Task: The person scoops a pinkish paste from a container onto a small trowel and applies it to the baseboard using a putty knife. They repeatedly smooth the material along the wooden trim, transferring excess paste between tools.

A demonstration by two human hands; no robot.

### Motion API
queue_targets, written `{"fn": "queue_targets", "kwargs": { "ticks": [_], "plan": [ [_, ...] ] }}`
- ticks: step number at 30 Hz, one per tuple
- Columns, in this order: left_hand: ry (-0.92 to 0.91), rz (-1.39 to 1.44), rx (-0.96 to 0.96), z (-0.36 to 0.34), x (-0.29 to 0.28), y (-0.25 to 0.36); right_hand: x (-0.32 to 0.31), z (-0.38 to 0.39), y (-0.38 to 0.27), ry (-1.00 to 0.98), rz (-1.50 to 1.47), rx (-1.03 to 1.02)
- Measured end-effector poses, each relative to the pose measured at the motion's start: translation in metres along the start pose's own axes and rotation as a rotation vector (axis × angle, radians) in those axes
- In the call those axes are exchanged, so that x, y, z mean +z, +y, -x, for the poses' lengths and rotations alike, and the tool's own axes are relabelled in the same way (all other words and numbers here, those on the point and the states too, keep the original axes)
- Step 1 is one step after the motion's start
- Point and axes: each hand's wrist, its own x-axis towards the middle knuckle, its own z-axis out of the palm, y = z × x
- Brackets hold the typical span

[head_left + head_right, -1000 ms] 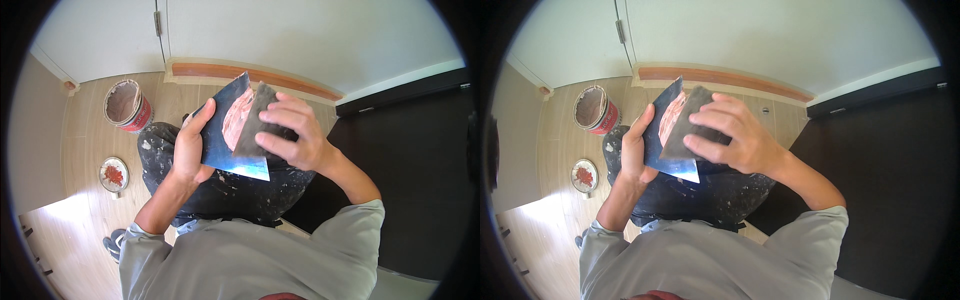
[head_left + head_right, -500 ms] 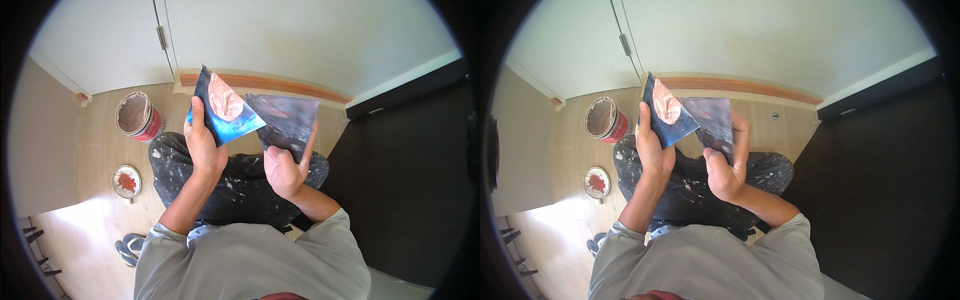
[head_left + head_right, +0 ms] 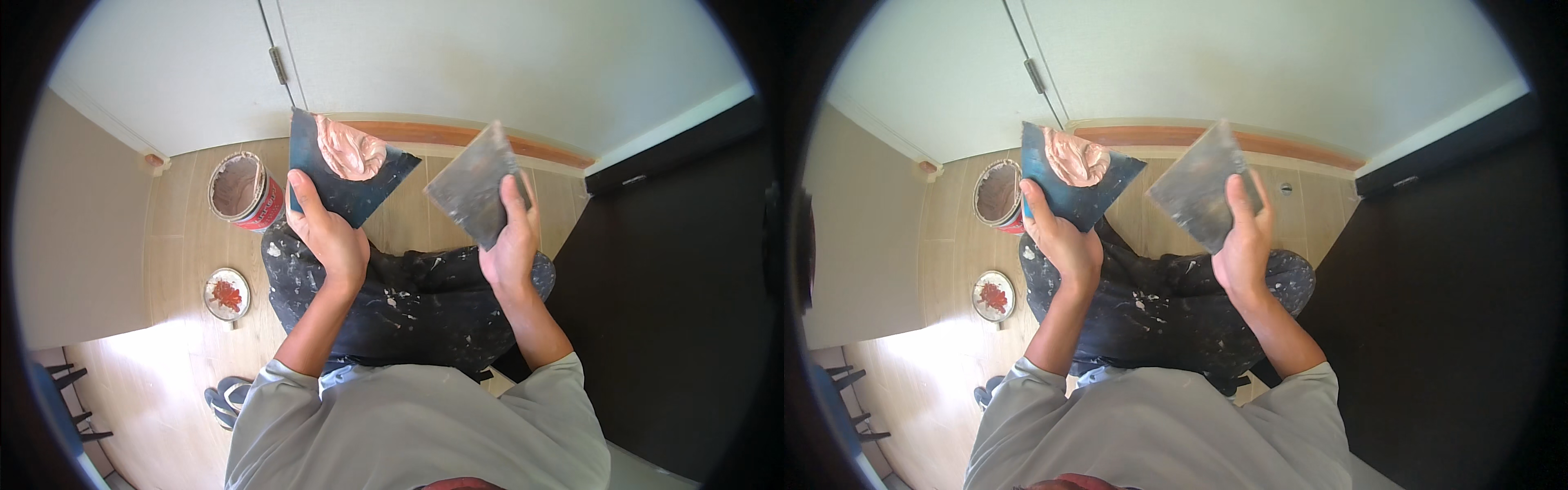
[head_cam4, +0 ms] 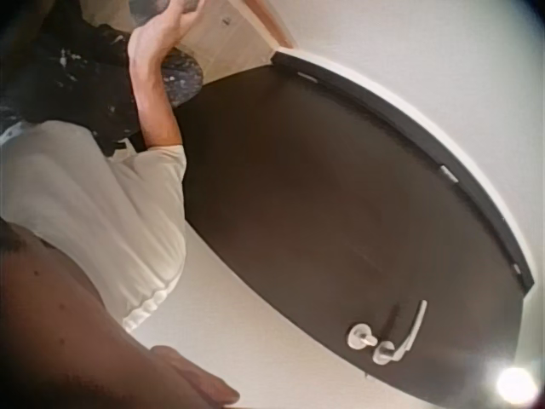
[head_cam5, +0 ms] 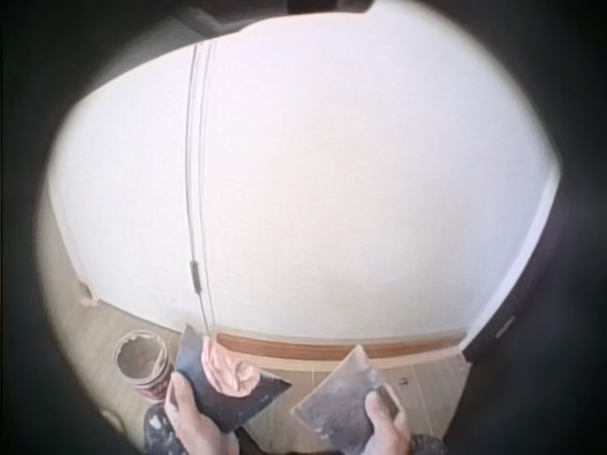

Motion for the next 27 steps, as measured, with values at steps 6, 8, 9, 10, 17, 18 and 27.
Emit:
{"fn": "queue_targets", "kwargs": {
  "ticks": [6,8,9,10,17,18,27],
  "plan": [
    [-0.137,-0.409,0.266,0.009,-0.017,-0.017,0.01,0.002,0.033,0.007,0.017,0.072],
    [-0.25,-0.668,0.379,0.013,-0.015,-0.013,0.012,0.001,0.035,0.0,0.047,0.049],
    [-0.295,-0.64,0.337,0.019,-0.008,-0.013,0.012,0.001,0.036,-0.003,0.062,0.037],
    [-0.333,-0.646,0.353,0.024,-0.005,-0.016,0.013,0.001,0.035,-0.001,0.066,0.038],
    [-0.629,-0.766,0.35,0.031,-0.037,-0.019,0.013,-0.008,0.007,-0.014,0.012,0.053],
    [-0.654,-0.784,0.308,0.03,-0.043,-0.015,0.011,-0.012,0.002,-0.018,-0.025,0.07],
    [-0.323,-0.072,-0.786,0.0,-0.034,0.003,-0.014,0.004,-0.01,-0.36,0.312,-0.403]
  ]
}}
